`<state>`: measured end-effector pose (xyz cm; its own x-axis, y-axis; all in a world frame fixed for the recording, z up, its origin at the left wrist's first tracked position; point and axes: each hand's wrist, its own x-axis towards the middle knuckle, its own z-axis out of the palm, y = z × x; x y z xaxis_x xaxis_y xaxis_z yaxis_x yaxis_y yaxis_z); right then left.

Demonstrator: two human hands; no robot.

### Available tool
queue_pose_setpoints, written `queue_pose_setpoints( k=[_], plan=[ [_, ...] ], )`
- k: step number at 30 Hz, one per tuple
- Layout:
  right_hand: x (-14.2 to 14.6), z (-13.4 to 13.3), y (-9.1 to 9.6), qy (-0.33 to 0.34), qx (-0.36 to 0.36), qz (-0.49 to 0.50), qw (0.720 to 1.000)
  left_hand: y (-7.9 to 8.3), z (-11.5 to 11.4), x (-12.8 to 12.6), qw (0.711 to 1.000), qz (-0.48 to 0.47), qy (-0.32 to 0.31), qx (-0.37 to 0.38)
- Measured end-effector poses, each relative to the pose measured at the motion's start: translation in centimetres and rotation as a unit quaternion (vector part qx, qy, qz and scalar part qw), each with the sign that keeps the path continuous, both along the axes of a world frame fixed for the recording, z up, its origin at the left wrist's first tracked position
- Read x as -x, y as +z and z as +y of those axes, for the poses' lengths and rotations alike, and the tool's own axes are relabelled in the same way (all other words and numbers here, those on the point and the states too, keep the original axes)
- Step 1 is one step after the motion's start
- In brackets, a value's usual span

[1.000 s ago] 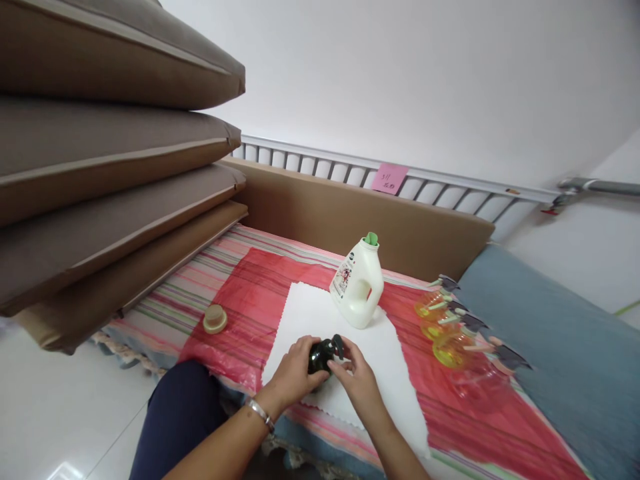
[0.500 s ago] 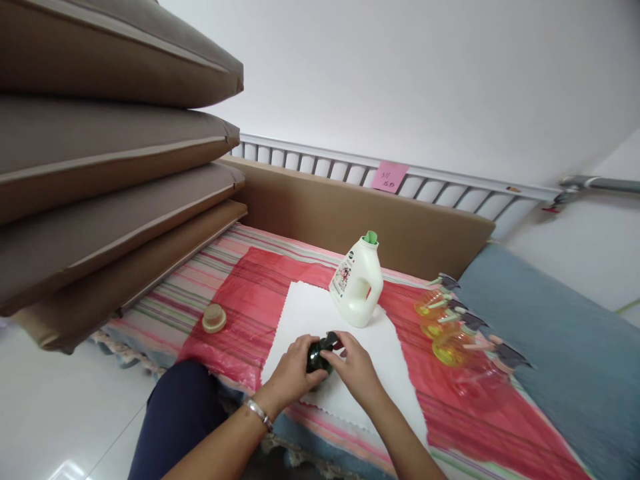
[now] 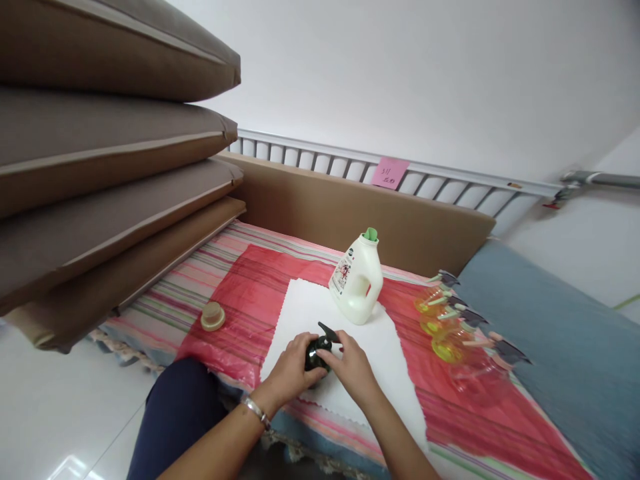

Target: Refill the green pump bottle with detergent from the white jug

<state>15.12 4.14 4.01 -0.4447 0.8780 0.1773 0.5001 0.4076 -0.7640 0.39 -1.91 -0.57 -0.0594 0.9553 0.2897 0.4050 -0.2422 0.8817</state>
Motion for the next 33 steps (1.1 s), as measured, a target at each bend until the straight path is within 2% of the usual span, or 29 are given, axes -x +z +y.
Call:
queue_pose_setpoints(
  k=[4, 8, 13, 16, 28, 33],
  plan=[
    [0.2, -0.1, 0.1, 0.028, -0.004, 0.007, 1.000, -0.5, 0.2, 0.2, 0.999, -0.043, -0.017, -0.009],
    [0.4, -0.2, 0.1, 0.008, -0.018, -0.005, 1.000, -1.3, 0.4, 0.3, 0.995, -0.100, -0.028, -0.004],
    [0.5, -0.3, 0.0, 0.023, -0.027, 0.005, 0.999, -2.0, 0.6, 0.3, 0.987, -0.160, -0.026, 0.012],
    [0.5, -0.2, -0.1, -0.009, -0.035, 0.000, 0.999, -1.9, 0.6, 0.2, 0.983, -0.180, -0.025, 0.019],
    [0.9, -0.4, -0.8, 0.014, -0.022, 0.049, 0.998, -1.5, 0.5, 0.2, 0.978, -0.202, -0.038, 0.028],
    [1.4, -0.4, -1.1, -0.024, -0.030, 0.049, 0.998, -1.3, 0.3, 0.8, 0.978, -0.198, -0.043, 0.041]
  ],
)
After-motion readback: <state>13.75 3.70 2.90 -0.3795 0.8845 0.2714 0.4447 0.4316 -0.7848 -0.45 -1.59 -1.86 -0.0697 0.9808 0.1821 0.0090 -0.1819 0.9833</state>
